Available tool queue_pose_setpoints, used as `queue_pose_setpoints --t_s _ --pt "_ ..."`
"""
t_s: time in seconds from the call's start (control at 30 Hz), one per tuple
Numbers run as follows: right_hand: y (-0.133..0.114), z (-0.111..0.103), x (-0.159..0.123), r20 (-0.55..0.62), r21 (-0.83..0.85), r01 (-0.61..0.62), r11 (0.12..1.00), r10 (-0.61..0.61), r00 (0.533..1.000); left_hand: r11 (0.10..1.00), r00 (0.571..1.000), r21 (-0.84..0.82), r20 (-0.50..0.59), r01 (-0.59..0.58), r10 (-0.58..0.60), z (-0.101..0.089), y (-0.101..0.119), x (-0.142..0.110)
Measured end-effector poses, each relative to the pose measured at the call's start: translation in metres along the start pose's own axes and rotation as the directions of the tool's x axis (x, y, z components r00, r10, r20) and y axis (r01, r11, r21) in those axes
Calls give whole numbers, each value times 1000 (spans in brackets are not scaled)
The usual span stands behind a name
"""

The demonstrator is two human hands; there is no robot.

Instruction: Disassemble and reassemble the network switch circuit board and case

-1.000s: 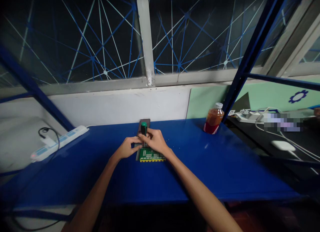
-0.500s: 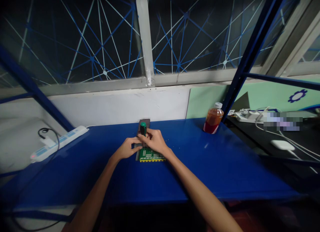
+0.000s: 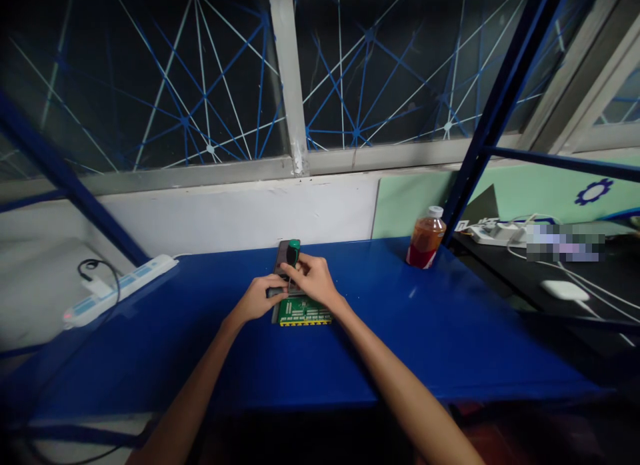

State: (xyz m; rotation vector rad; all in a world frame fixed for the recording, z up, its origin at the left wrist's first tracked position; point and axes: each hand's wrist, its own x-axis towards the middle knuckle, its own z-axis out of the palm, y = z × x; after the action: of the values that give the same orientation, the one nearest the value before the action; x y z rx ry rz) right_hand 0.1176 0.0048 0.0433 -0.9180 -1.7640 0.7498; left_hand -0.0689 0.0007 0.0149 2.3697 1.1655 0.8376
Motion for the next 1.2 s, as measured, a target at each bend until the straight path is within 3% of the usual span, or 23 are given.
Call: queue_pose_setpoints --t_s 0.17,0.33,0.43,0.53,0.73,0.9,1.03,1.2 --pt "1 -22 6 -139 52 -6 999 13 990 999 999 -41 -34 -10 9 1 6 1" --pt "29 -80 3 -367 -143 -76 987 19 930 998 998 -48 -46 -35 33 11 17 10" --pt "58 -114 -8 -416 -380 -202 903 29 909 994 993 -35 51 -101 102 20 31 29" --pt "80 -132 -18 -383 -567 -337 751 121 916 986 973 6 161 -168 165 34 50 55" --pt "85 -129 -22 -195 -798 -373 474 383 903 963 939 147 294 -228 177 74 78 94" --pt "87 -126 -22 -120 -862 -325 389 467 876 953 930 183 325 -241 173 90 82 101" --pt "90 -125 -23 -89 -872 -293 391 463 882 954 947 186 266 -235 182 76 80 93" --pt "92 -123 -23 -31 -887 -228 401 443 896 968 971 148 162 -201 177 35 65 58"
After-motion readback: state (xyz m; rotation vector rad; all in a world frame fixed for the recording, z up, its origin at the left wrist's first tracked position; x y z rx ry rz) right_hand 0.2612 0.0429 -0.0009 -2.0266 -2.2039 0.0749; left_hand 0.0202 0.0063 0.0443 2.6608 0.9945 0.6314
